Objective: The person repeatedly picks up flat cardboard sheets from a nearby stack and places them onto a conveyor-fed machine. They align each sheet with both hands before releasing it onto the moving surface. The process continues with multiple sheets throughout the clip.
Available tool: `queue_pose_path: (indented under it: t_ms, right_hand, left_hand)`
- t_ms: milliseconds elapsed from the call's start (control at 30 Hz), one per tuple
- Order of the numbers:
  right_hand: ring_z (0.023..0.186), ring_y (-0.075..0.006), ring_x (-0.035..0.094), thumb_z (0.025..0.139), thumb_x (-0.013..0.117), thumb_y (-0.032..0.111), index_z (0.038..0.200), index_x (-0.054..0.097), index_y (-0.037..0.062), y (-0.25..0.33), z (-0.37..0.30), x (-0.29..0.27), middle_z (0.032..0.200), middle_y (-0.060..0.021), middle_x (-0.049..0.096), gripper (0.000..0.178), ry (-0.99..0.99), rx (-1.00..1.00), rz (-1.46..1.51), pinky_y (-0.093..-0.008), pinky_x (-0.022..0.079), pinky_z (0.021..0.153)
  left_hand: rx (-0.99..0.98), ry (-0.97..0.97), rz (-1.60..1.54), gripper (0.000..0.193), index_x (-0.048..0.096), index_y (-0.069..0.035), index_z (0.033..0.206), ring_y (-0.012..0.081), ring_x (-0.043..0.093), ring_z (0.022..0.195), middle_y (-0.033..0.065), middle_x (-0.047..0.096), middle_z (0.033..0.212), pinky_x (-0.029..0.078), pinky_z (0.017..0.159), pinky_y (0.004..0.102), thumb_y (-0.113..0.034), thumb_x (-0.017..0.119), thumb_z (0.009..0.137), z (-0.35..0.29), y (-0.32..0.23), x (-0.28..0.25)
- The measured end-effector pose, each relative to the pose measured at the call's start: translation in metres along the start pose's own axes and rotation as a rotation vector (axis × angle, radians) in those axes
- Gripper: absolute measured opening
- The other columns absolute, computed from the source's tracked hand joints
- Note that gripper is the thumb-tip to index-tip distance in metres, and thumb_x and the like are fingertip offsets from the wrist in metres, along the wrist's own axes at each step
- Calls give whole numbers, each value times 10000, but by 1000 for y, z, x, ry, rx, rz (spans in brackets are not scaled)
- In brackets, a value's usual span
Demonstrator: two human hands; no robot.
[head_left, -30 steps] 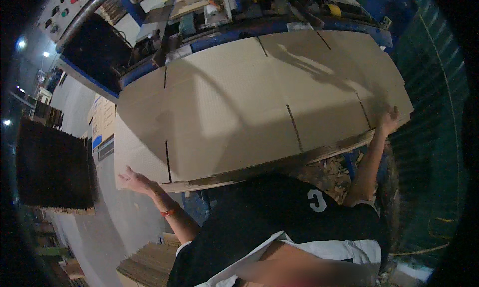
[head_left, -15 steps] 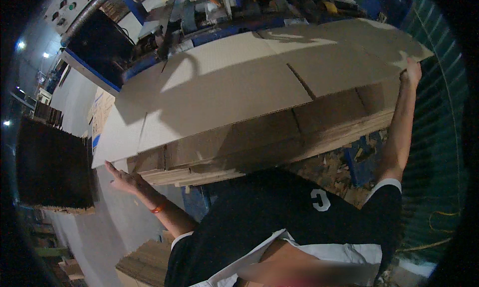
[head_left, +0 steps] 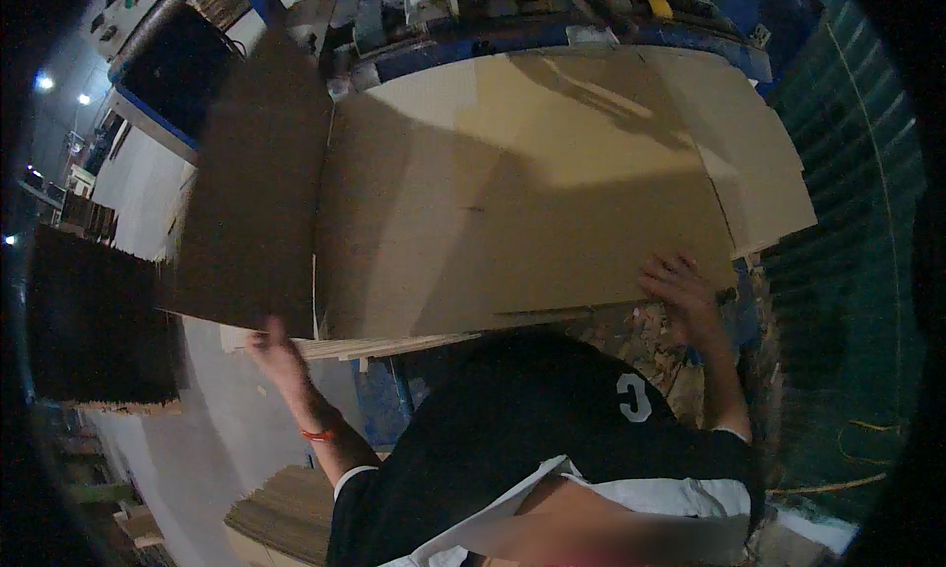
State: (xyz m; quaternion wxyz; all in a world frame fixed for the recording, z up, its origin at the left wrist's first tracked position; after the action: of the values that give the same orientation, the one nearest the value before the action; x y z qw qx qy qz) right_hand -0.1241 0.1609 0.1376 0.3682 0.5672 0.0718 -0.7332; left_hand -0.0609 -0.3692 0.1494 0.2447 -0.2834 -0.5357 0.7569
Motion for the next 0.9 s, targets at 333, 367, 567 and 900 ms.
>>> queue_pose_path:
  t_ms: [333, 367, 567, 900]
  right_hand:
    - [1260, -277, 394, 702, 662, 156, 1165, 568, 145, -30, 22, 11, 1323, -76, 473, 472, 203, -154, -173, -475, 266, 1048]
    - [1265, -285, 382, 699, 683, 197, 1186, 556, 152, -36, 25, 13, 1340, -81, 452, 506, 230, -144, -192, -480, 268, 1047]
    - [1291, -305, 326, 583, 749, 287, 1294, 458, 136, -97, 78, 1, 1376, -84, 392, 783, 309, 87, -254, -456, 250, 1059]
    - [1236, -319, 376, 849, 569, 365, 1210, 537, 114, -174, 103, -6, 1334, -145, 421, 440, -36, 199, -57, -433, 281, 1038]
  left_hand:
    - [783, 865, 889, 589, 486, -165, 1279, 296, 358, 1281, 91, 414, 1366, 263, 1061, 473, 5, 510, 716, -60, -31, 129]
    - [777, 840, 882, 588, 485, -166, 1281, 295, 358, 1281, 91, 412, 1368, 260, 1063, 471, 6, 505, 719, -56, -31, 127]
    - [808, 732, 759, 588, 465, -166, 1303, 295, 361, 1281, 93, 396, 1381, 247, 1070, 469, -24, 515, 734, -29, -26, 139]
    - [775, 835, 861, 487, 421, -105, 1333, 326, 327, 1294, 140, 327, 1414, 229, 1076, 453, -148, 486, 852, -16, -11, 147]
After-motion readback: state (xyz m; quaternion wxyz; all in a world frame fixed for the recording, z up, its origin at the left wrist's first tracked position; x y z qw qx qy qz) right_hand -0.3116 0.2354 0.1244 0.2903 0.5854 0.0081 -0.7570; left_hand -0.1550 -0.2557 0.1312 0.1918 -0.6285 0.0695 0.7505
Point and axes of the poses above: each hand's wrist, its own z-axis towards the middle knuckle, its own x-axis out of the palm, y = z × x, the point moved 5 cm from there along z, towards the middle knuckle
